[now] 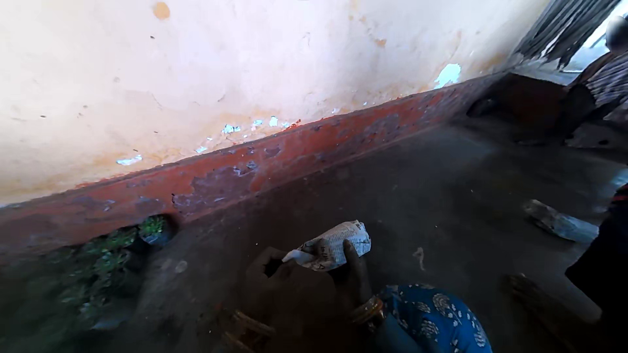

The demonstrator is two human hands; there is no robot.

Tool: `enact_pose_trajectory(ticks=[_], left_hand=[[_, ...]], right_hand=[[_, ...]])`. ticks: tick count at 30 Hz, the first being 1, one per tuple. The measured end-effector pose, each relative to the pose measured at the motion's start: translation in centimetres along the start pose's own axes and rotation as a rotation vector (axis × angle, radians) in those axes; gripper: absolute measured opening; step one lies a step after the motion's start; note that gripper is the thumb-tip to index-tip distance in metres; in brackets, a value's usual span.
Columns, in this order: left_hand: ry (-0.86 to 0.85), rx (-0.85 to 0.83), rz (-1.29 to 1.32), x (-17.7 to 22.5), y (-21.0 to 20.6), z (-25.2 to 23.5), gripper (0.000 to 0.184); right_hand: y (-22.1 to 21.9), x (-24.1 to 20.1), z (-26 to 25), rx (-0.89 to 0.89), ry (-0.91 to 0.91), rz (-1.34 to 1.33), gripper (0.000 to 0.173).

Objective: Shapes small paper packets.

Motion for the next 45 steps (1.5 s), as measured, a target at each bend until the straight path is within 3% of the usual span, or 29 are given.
enact_pose_trajectory(ticks=[2,5,7,9,12,14,17,21,22,24,27,30,32,35,36,39,40,42,45], left_hand=[[-0.166,0.091,0.064,0.4,1.0,-0.1,0.004],[-0.244,0.146,0.080,0.5,1.7,-0.1,0.002],[-0.329,0.045,-0.186,1.1,1.3,0.0,0.007],[-0.418,-0.197,-0.672,1.8,-0.2,0.1,0.012],[-0.259,-0.506,-0.959,0.1,-2.1,0.2,0.028],[-0.124,-0.470,-0.971,-0.5,-1.9,0.3,0.030],[-0.174,-0.223,-0.741,0.3,-0.1,0.2,0.023],[0.102,-0.316,-0.483,0.2,-1.2,0.9,0.062],[0.248,-0.365,-0.501,0.0,-1.9,1.3,0.062],[0.458,-0.387,-0.481,0.1,-2.7,1.5,0.046],[0.452,-0.311,-0.284,-0.8,-1.4,-0.1,0.027],[0.706,-0.174,-0.227,1.4,-1.8,0.0,0.022],[0.794,-0.189,-0.289,0.8,-1.5,0.2,0.024],[0.643,-0.185,-0.422,0.1,-0.2,0.0,0.038],[0.486,-0.157,-0.521,0.3,0.3,-0.2,0.044],[-0.248,-0.062,-0.761,1.5,0.2,0.4,0.039],[-0.374,-0.049,-0.741,2.0,-0.3,0.8,0.037],[-0.457,-0.045,-0.651,2.2,-1.4,1.5,0.038],[-0.317,-0.123,-0.573,0.5,-2.1,1.9,0.050]], right_hand=[[-0.4,-0.2,0.4,-0.026,-0.021,-0.034,0.047],[-0.9,-0.3,0.7,-0.052,-0.025,-0.065,0.044],[-0.5,-0.4,0.3,-0.015,-0.027,-0.082,0.042],[0.4,-0.5,-0.5,0.032,-0.019,-0.049,0.041],[1.0,0.0,-0.9,0.056,0.043,0.094,0.046],[0.9,0.4,-0.7,0.034,0.063,0.186,0.061],[-0.1,-0.4,0.0,0.008,0.082,0.279,0.069],[-1.4,-0.4,1.4,-0.111,-0.008,0.268,0.066],[-1.3,0.2,1.4,-0.146,0.003,0.247,0.071],[-0.9,0.6,0.9,-0.158,0.058,0.229,0.077],[-0.1,0.5,0.1,-0.058,0.131,0.101,0.072],[0.2,0.2,0.1,-0.013,0.149,-0.050,0.060],[0.1,0.1,0.2,-0.008,0.132,-0.043,0.056],[-0.1,0.1,0.4,-0.022,0.125,0.021,0.059],[-0.1,-0.1,0.3,-0.026,0.139,0.039,0.063],[-0.2,0.0,0.2,-0.055,0.121,0.057,0.062],[-0.4,0.4,0.2,-0.078,0.085,0.058,0.060],[-1.0,1.7,0.3,-0.175,0.018,0.043,0.064],[-2.3,2.3,1.8,-0.364,-0.054,0.057,0.057]])
Point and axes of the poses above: each hand's wrist, its own z-axis away from the middle knuckle, its own y-axis out of the back of the hand, x = y × z, the point moved 6 cm from there along -z, towards the middle knuckle, and after that the axes turned 11 degrees about z, right-handed, at the moved point
